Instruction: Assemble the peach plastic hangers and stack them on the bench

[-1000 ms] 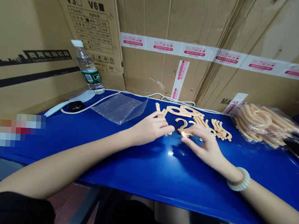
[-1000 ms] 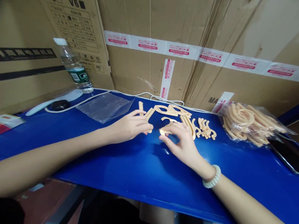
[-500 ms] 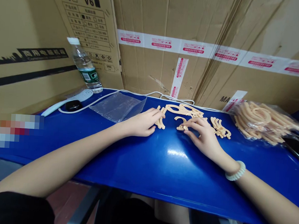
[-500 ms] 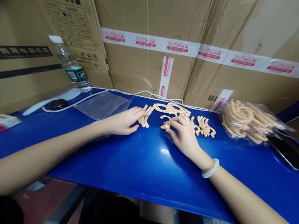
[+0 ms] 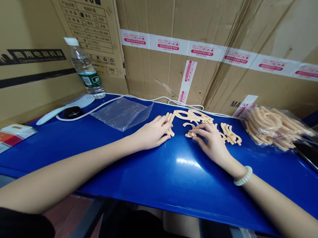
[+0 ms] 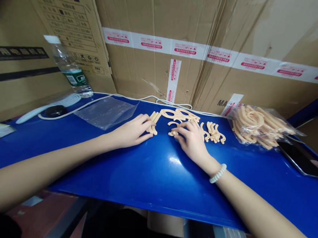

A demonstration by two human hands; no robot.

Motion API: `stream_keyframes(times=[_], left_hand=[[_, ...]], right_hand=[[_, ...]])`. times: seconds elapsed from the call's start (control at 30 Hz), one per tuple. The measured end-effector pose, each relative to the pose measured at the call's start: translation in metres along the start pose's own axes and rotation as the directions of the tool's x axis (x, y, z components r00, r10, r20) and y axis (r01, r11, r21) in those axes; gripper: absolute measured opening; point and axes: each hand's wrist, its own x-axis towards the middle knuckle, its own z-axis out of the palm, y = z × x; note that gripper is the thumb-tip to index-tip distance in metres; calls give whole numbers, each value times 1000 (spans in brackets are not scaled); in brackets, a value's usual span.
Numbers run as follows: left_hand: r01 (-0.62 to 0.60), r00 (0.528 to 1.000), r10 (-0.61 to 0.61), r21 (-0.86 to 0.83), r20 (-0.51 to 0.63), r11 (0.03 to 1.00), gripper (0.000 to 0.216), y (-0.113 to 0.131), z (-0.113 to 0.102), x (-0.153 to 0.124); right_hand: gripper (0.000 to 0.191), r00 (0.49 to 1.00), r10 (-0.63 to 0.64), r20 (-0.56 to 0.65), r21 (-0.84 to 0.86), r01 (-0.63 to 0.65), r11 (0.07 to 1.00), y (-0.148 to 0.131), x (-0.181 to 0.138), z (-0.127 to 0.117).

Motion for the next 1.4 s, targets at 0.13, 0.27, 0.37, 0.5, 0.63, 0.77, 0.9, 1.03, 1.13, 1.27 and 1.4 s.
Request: stream_keyframes(times=[0.13, 0.27, 0.37, 0.5, 0.63, 0.77, 0.9, 1.03, 1.13, 1.27, 1.4], left_hand=[[-10, 1000, 9, 15, 24, 1000, 35, 2, -1, 0], [29, 999, -29, 1, 43, 1000, 43, 6, 1, -2], [57, 993, -56, -2, 99, 998, 61, 14, 3, -3], [126, 953, -116, -20, 280, 992, 85, 25, 4, -6], [134, 933, -111, -46, 342, 990, 94, 29, 5, -8], [108, 938, -79, -68, 337, 992, 96, 27, 6, -9], [82, 936, -50, -81, 347, 993, 95, 25, 5, -8], [75, 932, -37, -91, 361, 993, 94, 23, 5, -8], [79, 928, -43, -81, 371, 994, 95, 22, 5, -8], [85, 931, -50, -80, 361, 993, 95, 22, 7, -8], [87, 930, -52, -79, 365, 993, 95, 22, 7, -9]], right_hand=[[20, 1000, 8, -13, -10, -8, 1000, -2, 3, 5], [21, 1000, 3, -13, 46, -3, 999, -4, 6, 5], [25, 1000, 18, 14, 95, -20, 995, -2, 9, -12], [30, 993, 82, 83, 89, -90, 992, 15, 12, -57], [34, 966, 135, 219, 42, -147, 988, 45, 3, -98], [34, 901, 189, 390, -116, -156, 981, 74, -12, -115], [50, 803, 297, 516, -201, -223, 954, 87, -23, -111], [45, 760, 271, 591, -126, -245, 961, 86, -24, -101], [40, 747, 295, 596, -124, -277, 953, 85, -23, -96], [33, 733, 371, 570, -170, -336, 926, 90, -24, -99], [35, 706, 425, 567, -226, -362, 904, 96, -25, -104]])
